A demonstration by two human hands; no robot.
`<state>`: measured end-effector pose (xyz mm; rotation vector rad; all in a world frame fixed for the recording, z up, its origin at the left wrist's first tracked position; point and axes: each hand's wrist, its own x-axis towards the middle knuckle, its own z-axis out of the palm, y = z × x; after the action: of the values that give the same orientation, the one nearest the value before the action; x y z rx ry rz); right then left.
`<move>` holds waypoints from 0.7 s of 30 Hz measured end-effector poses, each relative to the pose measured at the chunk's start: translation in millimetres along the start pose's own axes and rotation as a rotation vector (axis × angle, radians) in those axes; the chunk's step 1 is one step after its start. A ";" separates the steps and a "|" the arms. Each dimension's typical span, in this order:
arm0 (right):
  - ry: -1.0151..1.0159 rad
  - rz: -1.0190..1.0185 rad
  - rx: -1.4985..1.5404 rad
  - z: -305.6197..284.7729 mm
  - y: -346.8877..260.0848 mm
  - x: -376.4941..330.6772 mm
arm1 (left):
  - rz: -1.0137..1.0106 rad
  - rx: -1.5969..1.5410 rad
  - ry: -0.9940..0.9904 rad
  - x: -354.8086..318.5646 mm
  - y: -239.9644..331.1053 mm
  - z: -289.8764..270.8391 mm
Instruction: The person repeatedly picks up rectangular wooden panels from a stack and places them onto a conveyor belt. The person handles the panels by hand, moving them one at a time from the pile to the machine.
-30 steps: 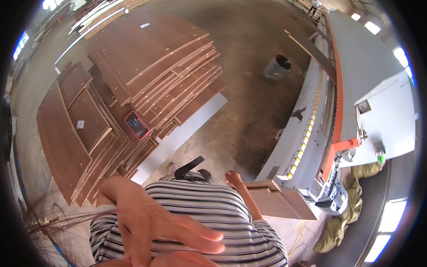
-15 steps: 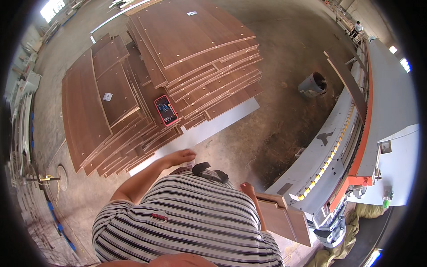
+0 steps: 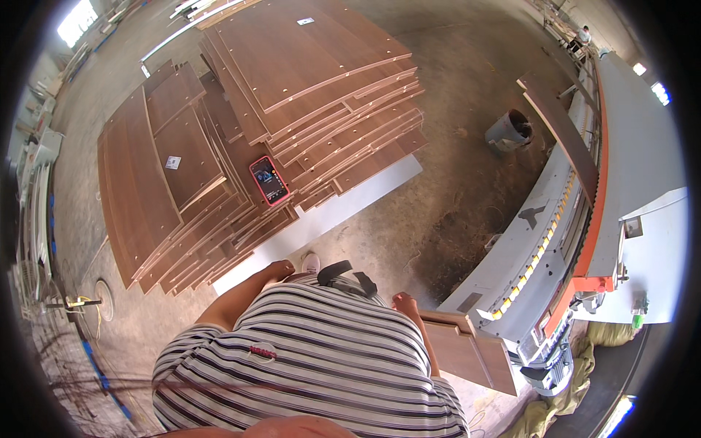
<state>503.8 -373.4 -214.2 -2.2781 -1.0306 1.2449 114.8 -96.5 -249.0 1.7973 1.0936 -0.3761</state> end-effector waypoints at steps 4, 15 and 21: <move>0.020 0.067 0.010 2.8 -9.1 -6.6 | 0.046 0.022 0.052 4.7 -7.2 -0.9; 0.054 0.084 0.083 18.3 1.4 -25.2 | 0.174 0.242 -0.143 5.9 29.3 -11.5; 0.050 0.076 0.102 23.6 14.8 -28.5 | 0.059 0.111 -0.034 3.0 34.2 -5.3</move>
<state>480.6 -405.4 -219.6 -2.2764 -0.8510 1.2345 143.1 -95.1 -228.9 1.9094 1.0105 -0.4370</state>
